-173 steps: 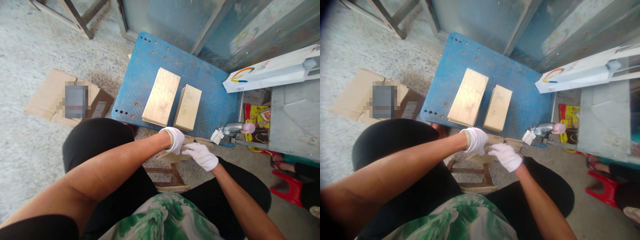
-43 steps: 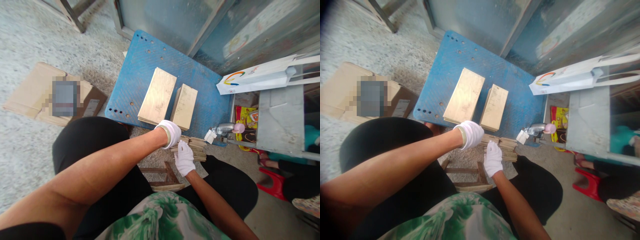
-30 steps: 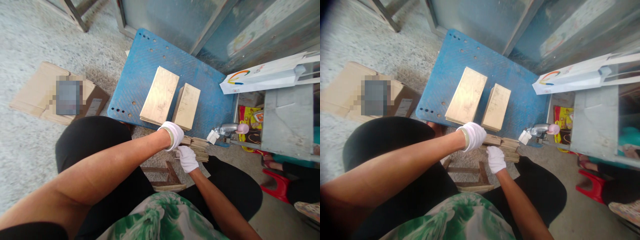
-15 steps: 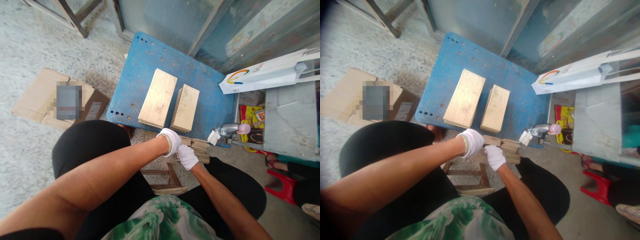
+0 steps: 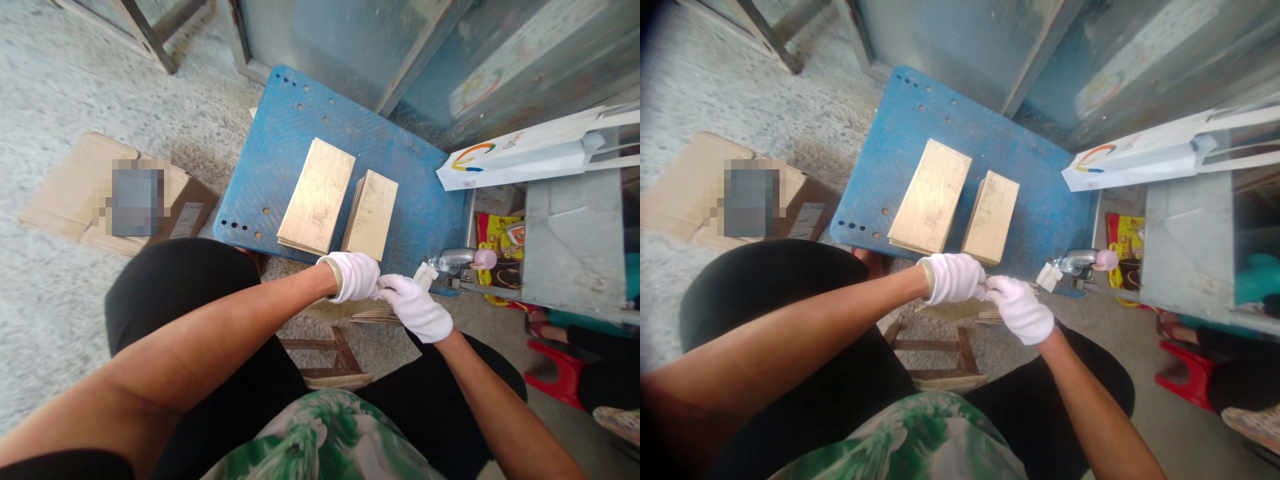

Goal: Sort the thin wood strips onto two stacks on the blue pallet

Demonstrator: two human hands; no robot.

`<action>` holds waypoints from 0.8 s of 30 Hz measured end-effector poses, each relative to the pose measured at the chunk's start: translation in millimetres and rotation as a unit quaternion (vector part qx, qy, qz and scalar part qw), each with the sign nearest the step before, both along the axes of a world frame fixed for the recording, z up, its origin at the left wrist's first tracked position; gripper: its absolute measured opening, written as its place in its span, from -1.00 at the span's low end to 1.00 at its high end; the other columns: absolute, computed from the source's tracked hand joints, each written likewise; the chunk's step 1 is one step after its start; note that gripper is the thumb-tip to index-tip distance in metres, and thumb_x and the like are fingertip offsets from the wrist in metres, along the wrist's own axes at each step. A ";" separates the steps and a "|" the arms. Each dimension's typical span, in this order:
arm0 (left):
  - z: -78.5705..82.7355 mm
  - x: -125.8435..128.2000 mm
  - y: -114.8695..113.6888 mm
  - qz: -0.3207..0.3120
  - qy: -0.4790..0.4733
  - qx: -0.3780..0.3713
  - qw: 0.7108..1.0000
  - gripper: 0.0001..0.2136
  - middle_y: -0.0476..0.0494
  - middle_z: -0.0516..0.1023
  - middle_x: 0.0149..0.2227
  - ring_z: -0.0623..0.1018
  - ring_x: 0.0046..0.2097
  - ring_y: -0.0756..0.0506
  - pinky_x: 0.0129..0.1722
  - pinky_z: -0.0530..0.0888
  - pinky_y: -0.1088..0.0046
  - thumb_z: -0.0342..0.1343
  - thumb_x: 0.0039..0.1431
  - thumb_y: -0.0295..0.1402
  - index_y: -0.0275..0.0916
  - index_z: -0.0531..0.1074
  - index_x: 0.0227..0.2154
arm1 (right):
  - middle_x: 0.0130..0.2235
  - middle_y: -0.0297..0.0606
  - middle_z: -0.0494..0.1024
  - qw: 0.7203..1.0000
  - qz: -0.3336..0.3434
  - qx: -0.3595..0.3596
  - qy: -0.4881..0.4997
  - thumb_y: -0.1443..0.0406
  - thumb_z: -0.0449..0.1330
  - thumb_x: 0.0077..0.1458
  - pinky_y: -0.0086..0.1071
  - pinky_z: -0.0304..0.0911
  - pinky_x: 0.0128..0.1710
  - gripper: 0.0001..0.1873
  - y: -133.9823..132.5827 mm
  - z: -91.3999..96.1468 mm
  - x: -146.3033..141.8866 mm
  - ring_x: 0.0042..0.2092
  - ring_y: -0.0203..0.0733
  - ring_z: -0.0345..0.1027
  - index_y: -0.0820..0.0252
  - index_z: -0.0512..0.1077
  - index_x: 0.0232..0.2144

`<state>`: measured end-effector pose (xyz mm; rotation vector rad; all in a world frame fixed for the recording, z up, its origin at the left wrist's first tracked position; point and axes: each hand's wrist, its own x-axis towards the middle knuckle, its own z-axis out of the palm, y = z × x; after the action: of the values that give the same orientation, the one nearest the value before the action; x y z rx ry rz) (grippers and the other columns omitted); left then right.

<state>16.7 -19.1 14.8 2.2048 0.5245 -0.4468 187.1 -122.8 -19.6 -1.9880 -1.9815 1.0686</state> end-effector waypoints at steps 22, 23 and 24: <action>8.9 -17.2 46.4 0.356 -0.083 -0.197 0.910 -0.67 -0.05 0.42 -0.54 0.44 -0.54 0.02 -0.54 0.33 0.54 -0.07 0.21 -0.14 -0.31 0.45 -0.36 | 0.33 0.15 -0.12 0.955 -0.280 0.060 -0.080 -0.14 0.36 -0.36 0.00 0.01 0.21 0.45 -25.5 -17.1 -74.7 0.31 0.19 -0.13 0.30 -0.36 0.34; 7.0 -16.7 46.3 0.363 -0.081 -0.210 0.904 -0.67 -0.05 0.43 -0.53 0.44 -0.54 0.02 -0.54 0.34 0.54 -0.08 0.21 -0.15 -0.31 0.45 -0.34 | 0.33 0.15 -0.12 0.953 -0.284 0.058 -0.087 -0.15 0.35 -0.36 -0.01 0.01 0.21 0.45 -21.9 -16.4 -78.1 0.31 0.19 -0.14 0.31 -0.36 0.34; 5.6 -16.3 46.2 0.366 -0.080 -0.214 0.902 -0.67 -0.06 0.44 -0.53 0.45 -0.54 0.02 -0.54 0.34 0.54 -0.08 0.20 -0.15 -0.30 0.45 -0.33 | 0.33 0.14 -0.12 0.951 -0.290 0.057 -0.093 -0.15 0.35 -0.35 -0.01 0.01 0.21 0.44 -18.8 -16.1 -80.8 0.31 0.20 -0.13 0.32 -0.36 0.34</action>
<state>0.4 27.1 20.3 1.4624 1.0003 0.0308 106.4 -141.6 -35.7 -2.4427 -1.3291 0.6299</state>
